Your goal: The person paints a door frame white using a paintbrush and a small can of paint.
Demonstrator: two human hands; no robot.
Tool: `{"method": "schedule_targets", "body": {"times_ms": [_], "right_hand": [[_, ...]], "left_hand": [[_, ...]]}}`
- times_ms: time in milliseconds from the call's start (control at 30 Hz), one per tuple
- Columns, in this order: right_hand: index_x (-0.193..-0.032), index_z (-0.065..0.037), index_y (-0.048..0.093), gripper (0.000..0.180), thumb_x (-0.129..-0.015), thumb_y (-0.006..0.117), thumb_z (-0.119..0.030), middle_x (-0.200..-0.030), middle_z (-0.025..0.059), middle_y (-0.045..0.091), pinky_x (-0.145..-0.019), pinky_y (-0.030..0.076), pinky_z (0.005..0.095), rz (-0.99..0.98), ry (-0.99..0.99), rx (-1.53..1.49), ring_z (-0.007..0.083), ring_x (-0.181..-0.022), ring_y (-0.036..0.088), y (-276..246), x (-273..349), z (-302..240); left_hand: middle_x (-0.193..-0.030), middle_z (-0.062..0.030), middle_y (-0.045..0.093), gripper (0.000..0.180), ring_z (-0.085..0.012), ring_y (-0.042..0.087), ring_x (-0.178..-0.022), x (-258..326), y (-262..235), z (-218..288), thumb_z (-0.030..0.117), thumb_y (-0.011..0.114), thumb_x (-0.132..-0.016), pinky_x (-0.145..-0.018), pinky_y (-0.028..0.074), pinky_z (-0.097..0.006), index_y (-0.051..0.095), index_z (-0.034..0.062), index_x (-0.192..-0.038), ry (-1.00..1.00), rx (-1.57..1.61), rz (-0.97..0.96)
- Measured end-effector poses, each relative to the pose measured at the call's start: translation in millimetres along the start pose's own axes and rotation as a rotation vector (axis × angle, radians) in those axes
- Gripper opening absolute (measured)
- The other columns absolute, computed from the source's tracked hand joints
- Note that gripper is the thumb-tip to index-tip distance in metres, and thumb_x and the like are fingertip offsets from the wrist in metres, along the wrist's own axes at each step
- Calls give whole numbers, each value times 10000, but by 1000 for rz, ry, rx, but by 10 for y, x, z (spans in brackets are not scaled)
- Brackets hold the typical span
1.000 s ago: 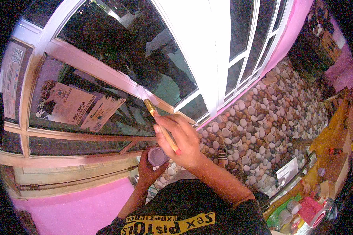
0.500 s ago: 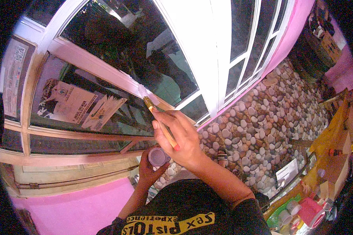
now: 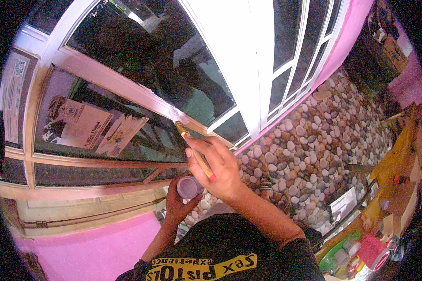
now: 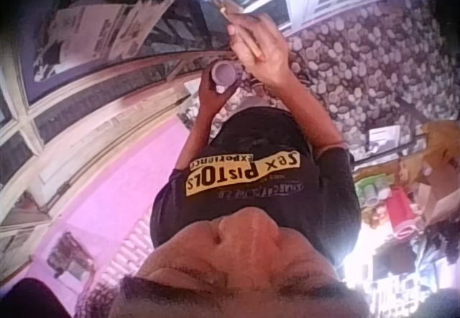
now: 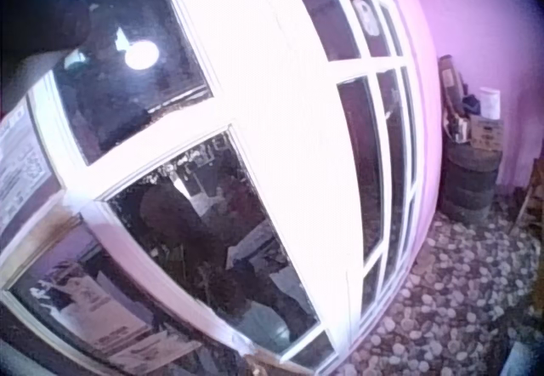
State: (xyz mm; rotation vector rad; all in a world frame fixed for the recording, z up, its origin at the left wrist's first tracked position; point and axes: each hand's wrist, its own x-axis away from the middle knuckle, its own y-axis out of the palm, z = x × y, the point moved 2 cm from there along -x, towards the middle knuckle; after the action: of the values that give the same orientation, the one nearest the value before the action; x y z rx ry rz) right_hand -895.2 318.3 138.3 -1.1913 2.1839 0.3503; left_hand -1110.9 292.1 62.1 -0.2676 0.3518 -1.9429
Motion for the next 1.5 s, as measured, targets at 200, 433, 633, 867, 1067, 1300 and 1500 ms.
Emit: {"method": "schedule_targets", "body": {"times_ms": [200, 433, 633, 867, 1067, 1300, 1500], "right_hand": [[-1147, -10, 690, 234, -915, 717, -32, -986, 168, 702, -755, 554, 354, -50, 165, 28, 299, -864, 699, -1, 225, 243], [-1120, -4, 701, 211, -913, 713, -45, -988, 168, 703, -762, 551, 352, -82, 270, 70, 294, -868, 698, -22, 398, 429], [-1110, -4, 702, 213, -900, 715, -37, -988, 162, 709, -753, 555, 355, -37, 183, 35, 290, -855, 702, -62, 252, 244], [-1104, -6, 704, 196, -912, 705, -49, -975, 167, 703, -756, 550, 364, -97, 282, 78, 300, -849, 695, -34, 451, 469], [-1097, -1, 704, 189, -914, 702, -46, -981, 171, 706, -770, 550, 365, -48, 244, 42, 304, -866, 696, -61, 379, 346], [-1091, 5, 704, 186, -909, 702, -34, -984, 178, 707, -775, 557, 368, -65, 209, 96, 314, -868, 697, -11, 426, 416], [-1107, -2, 699, 204, -906, 710, -37, -982, 170, 704, -773, 559, 370, -78, 302, 105, 313, -867, 699, -43, 537, 510]], "left_hand": [[-1382, -173, 586, 743, -286, 587, -1281, -7, 5, 34, 82, 878, -780, -1083, 474, -422, 481, 26, -1405, 16, -46, 5], [-1390, -169, 581, 753, -275, 587, -1278, 6, 9, 5, 78, 882, -777, -1084, 471, -417, 477, 23, -1409, -4, 15, 4], [-1403, -168, 573, 761, -274, 580, -1287, 14, 22, -21, 71, 881, -778, -1100, 457, -416, 471, 23, -1418, 18, 71, 9], [-1403, -168, 574, 758, -272, 578, -1290, 12, 20, 19, 61, 876, -784, -1093, 466, -405, 468, 19, -1421, 14, 43, 6], [-1403, -170, 573, 759, -271, 578, -1290, 11, 14, 30, 56, 873, -786, -1093, 467, -402, 464, 14, -1423, 37, 13, 4], [-1407, -178, 572, 756, -268, 578, -1294, 17, 11, 20, 49, 870, -790, -1093, 469, -402, 460, 15, -1425, 63, -17, -4], [-1405, -180, 575, 755, -271, 583, -1290, 14, 10, 32, 37, 867, -790, -1082, 480, -402, 457, 15, -1424, 49, -22, -3]]}}
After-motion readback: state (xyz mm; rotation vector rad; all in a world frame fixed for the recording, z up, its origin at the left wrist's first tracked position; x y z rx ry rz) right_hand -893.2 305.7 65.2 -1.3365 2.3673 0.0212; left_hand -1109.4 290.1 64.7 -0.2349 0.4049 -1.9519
